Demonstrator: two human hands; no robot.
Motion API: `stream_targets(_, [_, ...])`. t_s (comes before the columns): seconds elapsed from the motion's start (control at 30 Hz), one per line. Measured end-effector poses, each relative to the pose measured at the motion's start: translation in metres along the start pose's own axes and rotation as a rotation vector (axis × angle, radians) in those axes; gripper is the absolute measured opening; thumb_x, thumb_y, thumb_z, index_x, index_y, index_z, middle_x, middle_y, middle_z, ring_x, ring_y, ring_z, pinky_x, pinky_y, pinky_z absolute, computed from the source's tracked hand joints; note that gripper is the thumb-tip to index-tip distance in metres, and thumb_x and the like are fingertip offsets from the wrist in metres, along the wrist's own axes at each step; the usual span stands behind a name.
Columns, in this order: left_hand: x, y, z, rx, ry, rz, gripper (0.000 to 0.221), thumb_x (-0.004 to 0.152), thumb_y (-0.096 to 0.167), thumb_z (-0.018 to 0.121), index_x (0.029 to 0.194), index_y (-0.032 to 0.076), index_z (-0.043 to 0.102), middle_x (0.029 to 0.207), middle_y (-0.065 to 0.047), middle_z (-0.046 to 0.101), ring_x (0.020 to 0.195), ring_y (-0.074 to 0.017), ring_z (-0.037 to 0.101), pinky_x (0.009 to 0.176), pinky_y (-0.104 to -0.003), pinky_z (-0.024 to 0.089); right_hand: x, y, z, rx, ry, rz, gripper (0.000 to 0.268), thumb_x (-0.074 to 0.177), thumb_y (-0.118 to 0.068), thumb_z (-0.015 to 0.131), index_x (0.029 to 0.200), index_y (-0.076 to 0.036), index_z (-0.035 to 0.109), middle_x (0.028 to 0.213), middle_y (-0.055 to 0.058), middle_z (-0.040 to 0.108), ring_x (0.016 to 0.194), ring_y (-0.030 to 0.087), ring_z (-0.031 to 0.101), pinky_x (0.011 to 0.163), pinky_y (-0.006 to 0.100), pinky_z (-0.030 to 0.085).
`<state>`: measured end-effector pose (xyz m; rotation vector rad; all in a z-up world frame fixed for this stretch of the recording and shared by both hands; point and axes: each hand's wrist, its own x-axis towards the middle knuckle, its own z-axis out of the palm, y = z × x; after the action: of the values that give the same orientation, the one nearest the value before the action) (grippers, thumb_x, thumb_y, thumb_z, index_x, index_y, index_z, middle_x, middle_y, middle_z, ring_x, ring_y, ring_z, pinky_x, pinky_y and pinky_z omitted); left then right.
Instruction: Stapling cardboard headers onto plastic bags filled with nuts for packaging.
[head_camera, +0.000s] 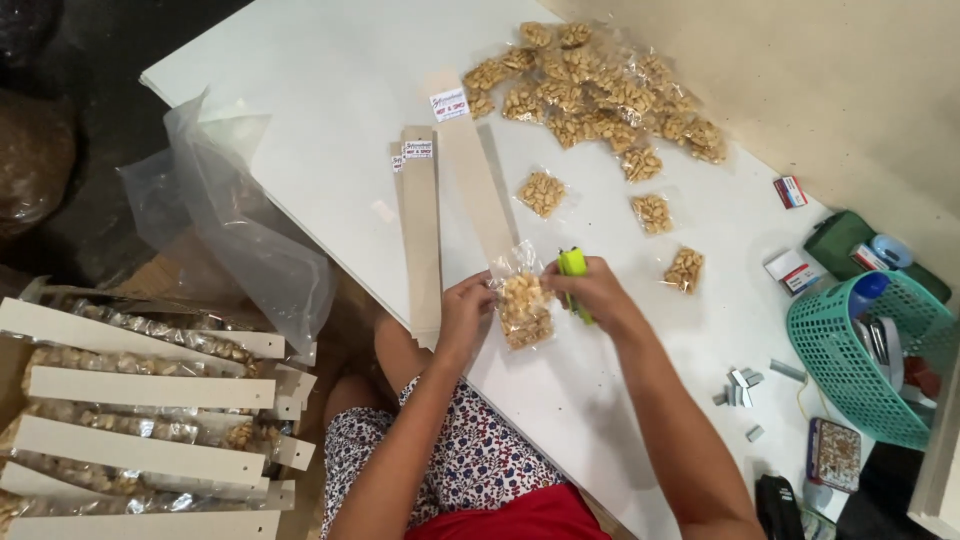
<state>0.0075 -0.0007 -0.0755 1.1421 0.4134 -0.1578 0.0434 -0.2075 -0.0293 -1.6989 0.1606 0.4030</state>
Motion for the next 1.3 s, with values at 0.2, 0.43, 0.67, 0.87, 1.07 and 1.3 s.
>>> stream_targets(0.2, [-0.039,0.05,0.02,0.287,0.005,0.082,0.028,0.091,0.032,0.073,0.105,0.008,0.081,0.077,-0.005,0.074,0.071,-0.0105,0.065,0.07,-0.029,0.053,0.001,0.005,0.016,0.028,0.087,0.06,0.021,0.073,-0.008,0.08,0.09,0.002,0.073,0.057,0.016,0.062,0.044,0.024,0.062,0.047,0.033,0.048])
stream_targets(0.43, [-0.064,0.068,0.045,0.34,0.014,0.165,0.024,0.089,0.028,0.076,0.099,0.007,0.082,0.072,-0.006,0.076,0.072,-0.0076,0.06,0.069,-0.029,0.054,-0.008,-0.047,0.023,0.136,0.455,-0.109,0.029,0.098,-0.028,0.062,0.086,-0.002,0.065,0.068,0.012,0.065,0.058,0.024,0.067,0.062,0.036,0.055])
stream_targets(0.67, [-0.059,0.058,0.05,0.551,-0.1,0.335,0.018,0.089,0.021,0.071,0.098,0.01,0.083,0.076,-0.014,0.077,0.073,-0.0201,0.074,0.067,-0.036,0.057,0.036,-0.025,0.035,0.312,0.616,-0.204,0.05,0.097,-0.058,0.063,0.084,-0.009,0.06,0.075,0.007,0.065,0.07,0.016,0.068,0.075,0.038,0.058])
stream_targets(0.87, [-0.056,0.052,0.049,0.595,-0.083,0.341,0.018,0.092,0.017,0.069,0.1,0.008,0.082,0.07,-0.014,0.075,0.063,-0.018,0.07,0.062,-0.035,0.055,0.035,-0.041,0.062,0.294,0.701,-0.171,0.056,0.093,-0.063,0.065,0.081,-0.008,0.061,0.074,0.007,0.06,0.069,0.018,0.06,0.074,0.036,0.052])
stream_targets(1.07, [-0.054,0.052,0.028,0.458,0.037,0.181,0.023,0.09,0.028,0.073,0.094,0.008,0.083,0.067,-0.009,0.072,0.066,-0.0134,0.06,0.063,-0.034,0.052,0.104,-0.001,0.008,-0.239,0.542,-0.07,0.052,0.086,-0.054,0.073,0.099,-0.005,0.068,0.091,0.018,0.067,0.09,0.038,0.068,0.078,0.05,0.051])
stream_targets(1.3, [-0.022,0.02,0.004,0.426,0.061,0.075,0.04,0.094,0.033,0.071,0.115,0.0,0.076,0.087,-0.017,0.076,0.081,-0.0222,0.064,0.073,-0.038,0.051,0.122,0.026,-0.024,-0.915,0.449,0.03,0.045,0.078,-0.03,0.077,0.114,-0.004,0.071,0.115,0.016,0.052,0.093,0.054,0.069,0.082,0.061,0.058])
